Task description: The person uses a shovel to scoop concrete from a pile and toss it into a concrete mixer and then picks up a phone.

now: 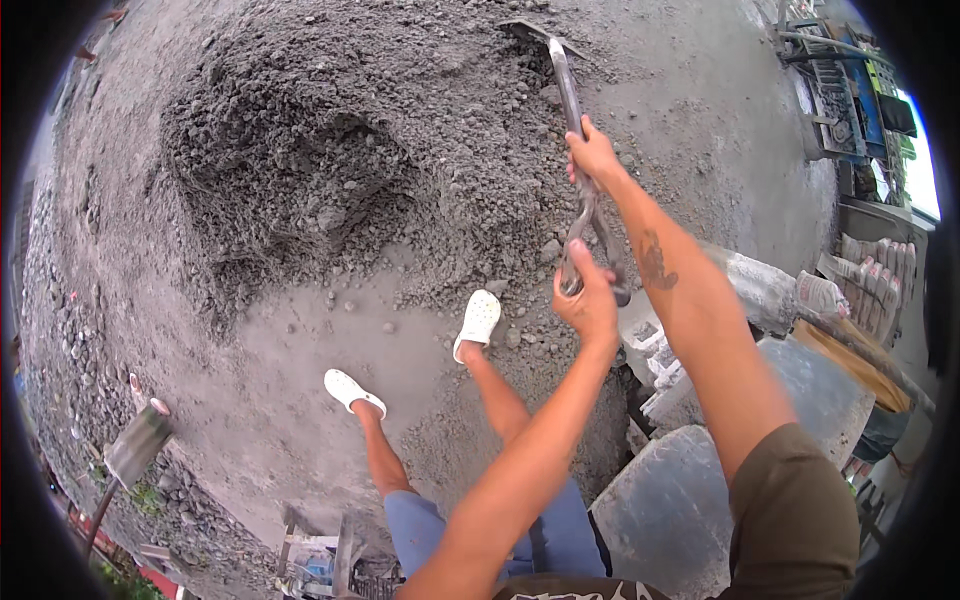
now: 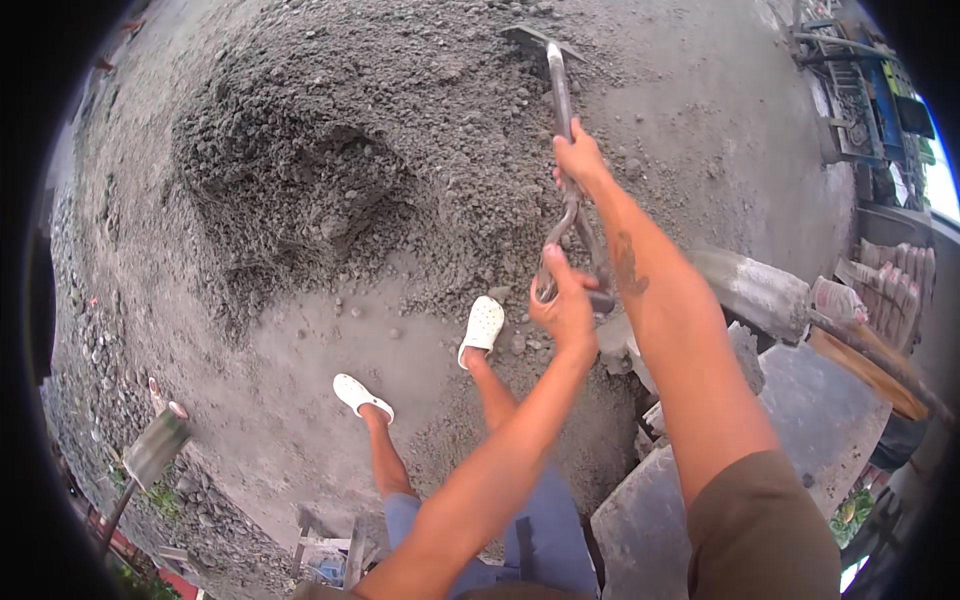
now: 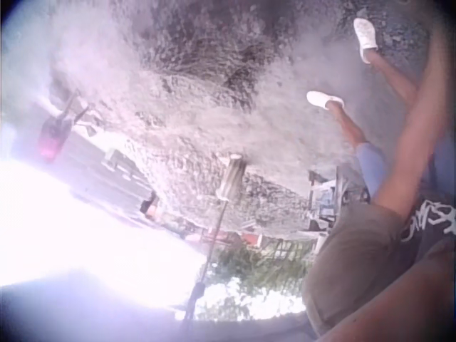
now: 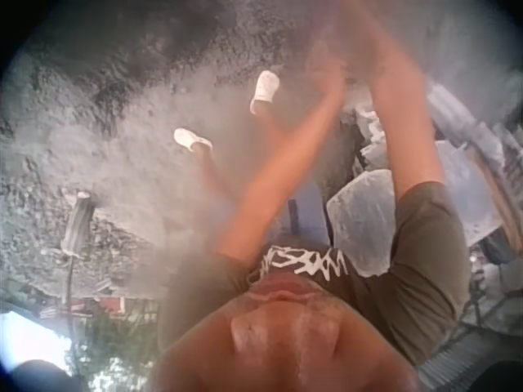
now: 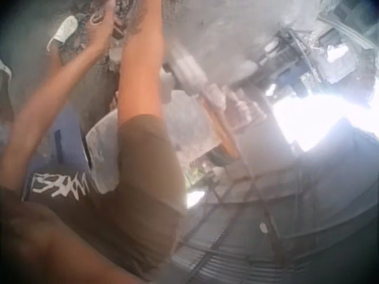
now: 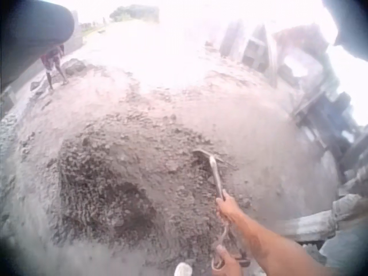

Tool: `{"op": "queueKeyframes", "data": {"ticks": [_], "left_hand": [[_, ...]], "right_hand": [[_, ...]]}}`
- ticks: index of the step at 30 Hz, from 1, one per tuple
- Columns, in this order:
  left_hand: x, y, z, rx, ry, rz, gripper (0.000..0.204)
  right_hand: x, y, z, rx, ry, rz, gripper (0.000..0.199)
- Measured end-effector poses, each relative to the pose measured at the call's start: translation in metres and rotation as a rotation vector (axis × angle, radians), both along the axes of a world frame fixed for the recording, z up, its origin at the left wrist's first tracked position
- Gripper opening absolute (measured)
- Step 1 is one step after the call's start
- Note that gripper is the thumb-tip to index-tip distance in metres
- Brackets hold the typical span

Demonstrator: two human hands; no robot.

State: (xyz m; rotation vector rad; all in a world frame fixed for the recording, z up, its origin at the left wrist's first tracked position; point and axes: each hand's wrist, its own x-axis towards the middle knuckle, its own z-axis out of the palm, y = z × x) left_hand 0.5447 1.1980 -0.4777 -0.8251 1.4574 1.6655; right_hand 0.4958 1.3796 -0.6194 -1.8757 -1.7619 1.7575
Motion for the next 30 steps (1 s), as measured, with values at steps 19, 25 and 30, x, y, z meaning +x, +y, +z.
{"op": "queueKeyframes", "data": {"ticks": [19,25,30], "left_hand": [[-0.002,-0.396,0.2,-0.483,0.182,-0.316,0.041],[0.032,-0.355,0.134,-0.15,0.024,-0.031,0.035],[0.052,-0.165,0.077,0.023,-0.186,0.076,0.046]], "right_hand": [[0.114,-0.352,0.122,-0.677,-0.11,-0.932,0.041],[0.105,-0.246,0.116,-0.313,-0.003,-0.667,0.033],[0.09,-0.063,0.042,-0.1,-0.054,-0.378,0.016]]}}
